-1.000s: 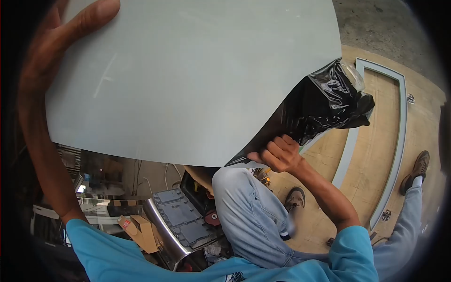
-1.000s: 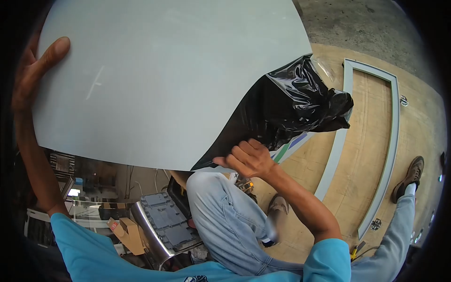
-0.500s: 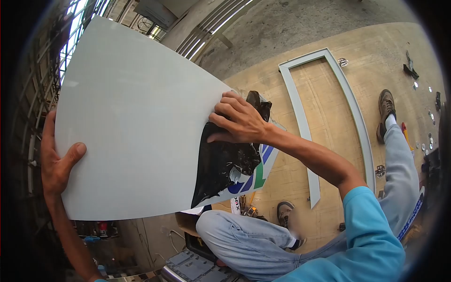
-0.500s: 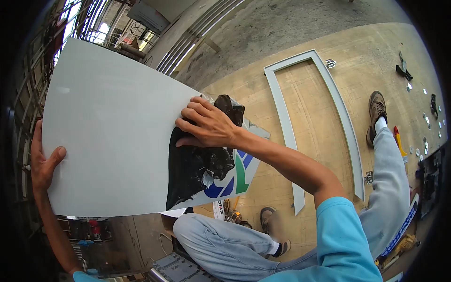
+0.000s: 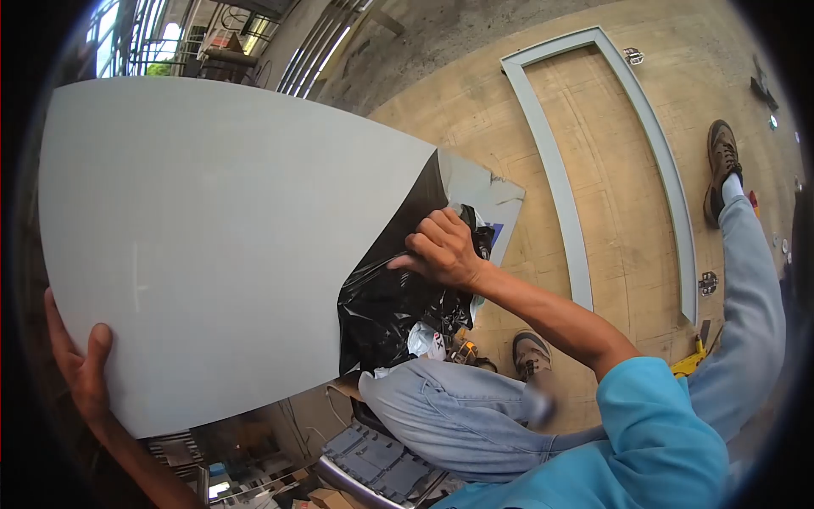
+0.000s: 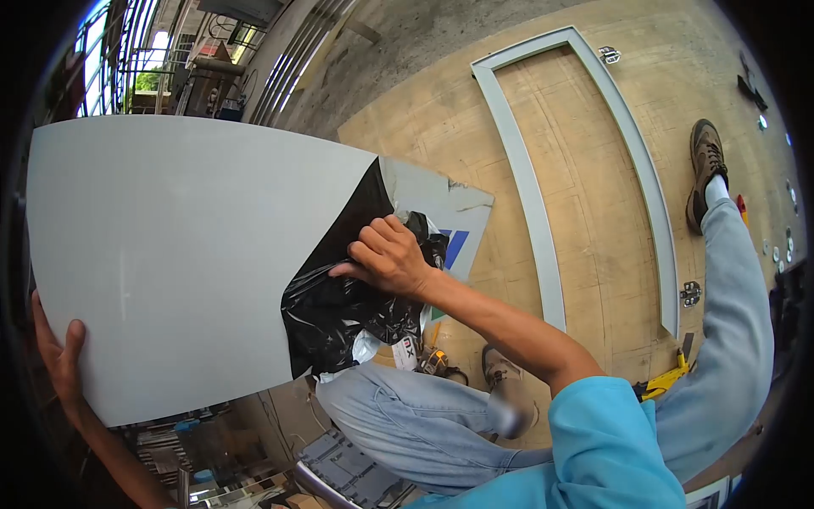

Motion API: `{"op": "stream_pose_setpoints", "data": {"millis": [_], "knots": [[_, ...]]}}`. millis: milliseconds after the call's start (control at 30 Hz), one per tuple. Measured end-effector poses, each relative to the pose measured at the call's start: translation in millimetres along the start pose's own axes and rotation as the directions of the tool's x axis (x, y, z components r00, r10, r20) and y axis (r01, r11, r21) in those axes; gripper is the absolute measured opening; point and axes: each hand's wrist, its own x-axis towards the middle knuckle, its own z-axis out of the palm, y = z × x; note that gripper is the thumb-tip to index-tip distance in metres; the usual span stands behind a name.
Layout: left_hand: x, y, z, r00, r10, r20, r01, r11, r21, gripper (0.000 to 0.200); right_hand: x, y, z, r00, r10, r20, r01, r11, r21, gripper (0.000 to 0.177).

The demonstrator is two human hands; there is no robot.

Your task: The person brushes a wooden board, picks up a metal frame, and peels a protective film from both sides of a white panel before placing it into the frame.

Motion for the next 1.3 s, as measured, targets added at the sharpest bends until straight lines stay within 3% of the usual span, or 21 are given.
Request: {"op": "stream_pose_setpoints", "data": {"millis": [67, 100, 167, 200, 233, 267, 333, 400, 467, 500, 533, 633, 800, 867, 933, 967, 1100, 1200, 1300], "knots": [[8, 7, 15, 0.991, -0.007, 0.134, 0.018, 0.997, -0.080, 0.077, 10, -5, -7, 1.000, 0.013, 0.024, -0.014, 0.998, 0.058, 0.039], [14, 8, 22, 0.994, 0.000, 0.109, 0.010, 0.996, -0.091, 0.077, 11, -8, -20, 0.993, 0.073, 0.096, -0.082, 0.993, 0.088, 0.032], [19, 8, 32, 0.987, 0.084, 0.140, -0.054, 0.977, -0.207, 0.073, 4, -12, -40, 0.956, 0.289, 0.044, -0.291, 0.923, 0.252, 0.022], [20, 10, 33, 0.984, 0.096, 0.152, -0.060, 0.973, -0.222, 0.072, -7, -11, -51, 0.827, 0.561, 0.039, -0.537, 0.766, 0.355, 0.013], [19, 13, 33, 0.981, 0.094, 0.171, -0.052, 0.971, -0.231, 0.070, 0, -24, -69, 0.803, 0.595, -0.023, -0.562, 0.770, 0.302, 0.009], [19, 21, 34, 0.981, 0.025, 0.193, 0.020, 0.974, -0.224, 0.070, 2, -33, -81, 0.892, 0.452, -0.024, -0.448, 0.889, 0.090, 0.015], [20, 19, 37, 0.979, 0.093, 0.179, -0.051, 0.973, -0.227, 0.065, 27, -78, -75, 0.988, 0.131, 0.076, -0.135, 0.989, 0.055, 0.025], [23, 13, 40, 0.976, 0.120, 0.183, -0.071, 0.964, -0.255, 0.063, 33, -119, -43, 0.959, -0.149, 0.240, 0.089, 0.965, 0.245, 0.038], [24, 15, 36, 0.974, 0.148, 0.172, -0.095, 0.954, -0.284, 0.061, 39, -131, -12, 0.914, -0.286, 0.286, 0.215, 0.942, 0.257, 0.046], [23, 19, 36, 0.972, 0.160, 0.172, -0.106, 0.952, -0.289, 0.060, 46, -118, 3, 0.916, -0.252, 0.312, 0.218, 0.966, 0.141, 0.051], [21, 22, 36, 0.970, 0.166, 0.179, -0.109, 0.950, -0.291, 0.058, 48, -95, 21, 0.941, -0.301, 0.156, 0.298, 0.953, 0.045, 0.044], [22, 16, 38, 0.976, 0.143, 0.166, -0.096, 0.960, -0.264, 0.061, 51, -55, 33, 0.856, -0.509, 0.091, 0.509, 0.860, 0.024, 0.028], [27, 8, 46, 0.980, 0.101, 0.174, -0.068, 0.980, -0.188, 0.066, 55, -45, 51, 0.854, -0.511, 0.097, 0.499, 0.858, 0.124, 0.026], [33, -10, 48, 0.990, 0.037, 0.134, -0.016, 0.987, -0.157, 0.074, 50, -45, 53, 0.883, -0.460, 0.093, 0.438, 0.878, 0.192, 0.026], [36, -17, 42, 0.982, -0.071, 0.173, 0.082, 0.995, -0.055, 0.077, 29, -41, 47, 0.920, -0.392, 0.025, 0.384, 0.912, 0.144, 0.027], [31, -29, 42, 0.999, 0.031, 0.015, -0.032, 0.999, 0.017, 0.076, 8, -39, 42, 0.934, -0.356, 0.039, 0.349, 0.928, 0.130, 0.027], [25, 7, 42, 0.995, 0.047, 0.087, -0.044, 0.999, -0.030, 0.068, -29, -22, 31, 0.924, -0.378, 0.056, 0.370, 0.922, 0.111, 0.027], [33, -4, 47, 0.981, 0.138, 0.138, -0.111, 0.976, -0.188, 0.067, -17, -26, 17, 0.894, -0.363, 0.262, 0.336, 0.931, 0.144, 0.024], [42, -7, 48, 0.969, 0.222, 0.108, -0.199, 0.961, -0.193, 0.070, -11, -42, -7, 0.852, -0.310, 0.423, 0.282, 0.951, 0.130, 0.022]]}}
